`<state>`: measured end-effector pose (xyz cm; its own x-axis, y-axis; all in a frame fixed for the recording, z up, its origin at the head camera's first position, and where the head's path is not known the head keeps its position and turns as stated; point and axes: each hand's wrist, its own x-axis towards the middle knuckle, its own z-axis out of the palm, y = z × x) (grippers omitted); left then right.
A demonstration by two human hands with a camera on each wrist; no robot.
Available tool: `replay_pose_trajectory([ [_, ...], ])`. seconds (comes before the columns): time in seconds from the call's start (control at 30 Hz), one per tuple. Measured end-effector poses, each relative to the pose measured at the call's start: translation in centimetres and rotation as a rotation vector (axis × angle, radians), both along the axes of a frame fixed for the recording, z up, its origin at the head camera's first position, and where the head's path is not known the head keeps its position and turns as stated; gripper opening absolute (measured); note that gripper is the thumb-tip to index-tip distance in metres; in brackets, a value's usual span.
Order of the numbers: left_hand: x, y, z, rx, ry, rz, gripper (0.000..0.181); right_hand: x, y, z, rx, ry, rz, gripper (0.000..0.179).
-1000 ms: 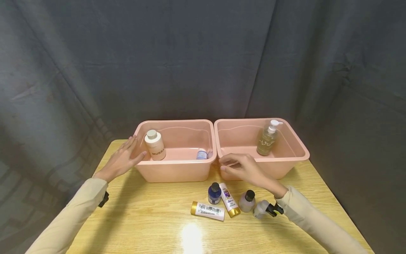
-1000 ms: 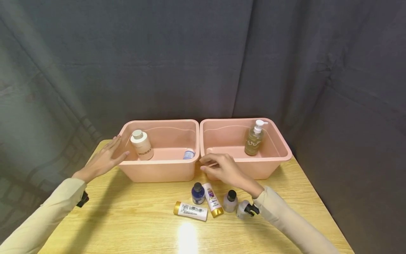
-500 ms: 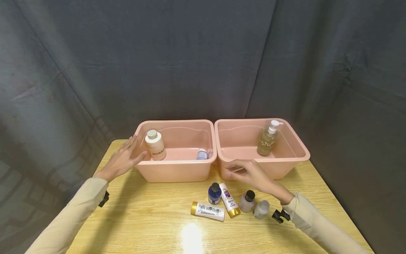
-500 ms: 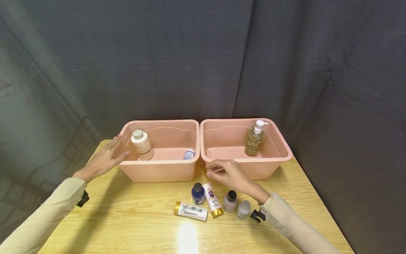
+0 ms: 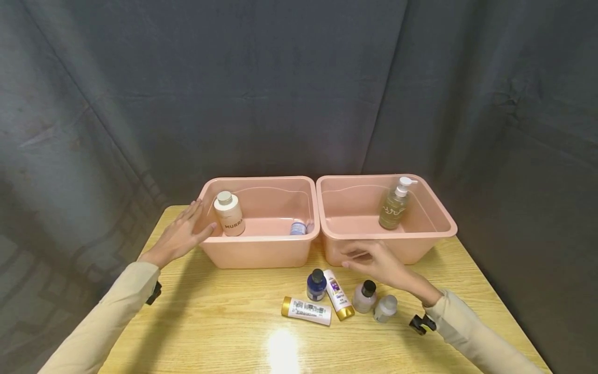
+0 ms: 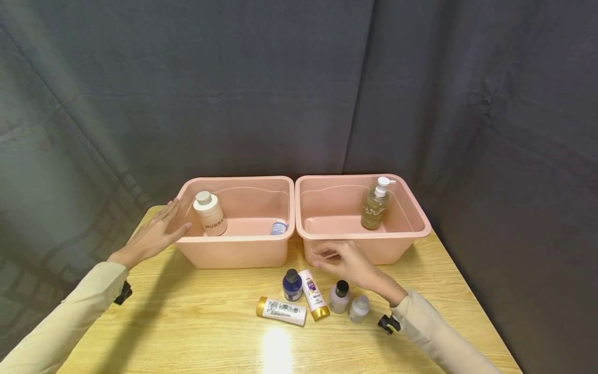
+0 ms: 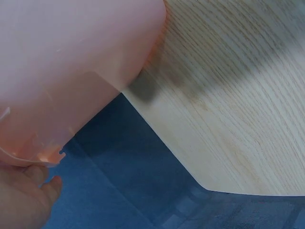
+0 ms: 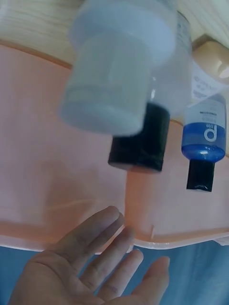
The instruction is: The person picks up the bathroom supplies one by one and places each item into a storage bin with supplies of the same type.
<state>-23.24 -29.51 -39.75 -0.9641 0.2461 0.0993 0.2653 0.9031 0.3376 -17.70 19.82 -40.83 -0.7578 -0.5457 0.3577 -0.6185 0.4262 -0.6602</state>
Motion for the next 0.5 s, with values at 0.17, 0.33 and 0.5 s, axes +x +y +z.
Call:
replay_pose_trajectory([
  [0.17,0.0,0.0,0.0,0.003,0.002,-0.002,0.085,0.1,0.7,-0.4,0.026,-0.021,-0.006,0.031],
  [0.33,0.1,0.0,0.0,0.001,0.003,-0.002,0.086,0.1,1.3,-0.8,0.058,-0.004,-0.014,0.032],
  [0.5,0.1,0.0,0.0,0.003,0.006,-0.003,0.085,0.1,1.7,-1.1,0.074,0.025,-0.012,0.034],
])
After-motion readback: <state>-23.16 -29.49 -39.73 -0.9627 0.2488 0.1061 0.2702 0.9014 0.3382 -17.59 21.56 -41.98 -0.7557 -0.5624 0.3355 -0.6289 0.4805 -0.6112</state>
